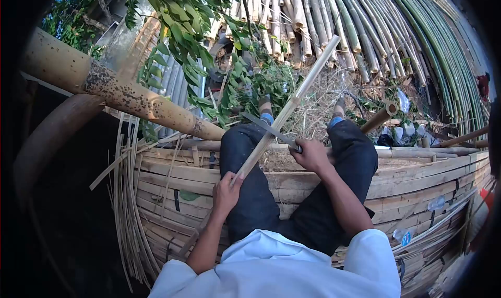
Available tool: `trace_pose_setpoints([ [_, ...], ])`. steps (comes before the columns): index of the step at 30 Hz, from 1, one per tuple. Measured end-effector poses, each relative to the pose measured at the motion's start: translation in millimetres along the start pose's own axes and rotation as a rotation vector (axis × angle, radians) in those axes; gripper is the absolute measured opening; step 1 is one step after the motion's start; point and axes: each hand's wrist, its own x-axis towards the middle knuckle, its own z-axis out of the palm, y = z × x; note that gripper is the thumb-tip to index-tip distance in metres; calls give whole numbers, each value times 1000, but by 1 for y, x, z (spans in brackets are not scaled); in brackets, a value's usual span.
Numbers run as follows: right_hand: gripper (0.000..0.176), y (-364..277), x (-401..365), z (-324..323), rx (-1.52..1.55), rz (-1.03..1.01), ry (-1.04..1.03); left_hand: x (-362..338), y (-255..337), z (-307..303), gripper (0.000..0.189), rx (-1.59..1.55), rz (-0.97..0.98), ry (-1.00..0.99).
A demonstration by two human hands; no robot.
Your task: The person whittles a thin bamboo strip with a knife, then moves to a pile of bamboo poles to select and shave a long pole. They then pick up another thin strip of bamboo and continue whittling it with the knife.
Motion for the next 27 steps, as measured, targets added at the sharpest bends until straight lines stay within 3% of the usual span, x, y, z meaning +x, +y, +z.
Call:
trace_pose_setpoints([
  [2, 21, -5, -4, 10, -43, -11, -19, -1, 2, 6, 39, 17, 9, 97],
  [7, 23, -31, -18, 22, -172, -172, -97, 0, 4, 15, 38, 46, 2, 147],
  [13, 30, -55, -20, 41, -196, -207, -165, -2, 4, 20, 36, 63, 40, 188],
  [23, 18, -23, 0, 42, -300, -53, -82, 2, 6, 15, 36, 87, 48, 128],
  [27, 20, 30, 28, 3, -351, 239, 178, -5, 0, 12, 36, 40, -5, 114],
])
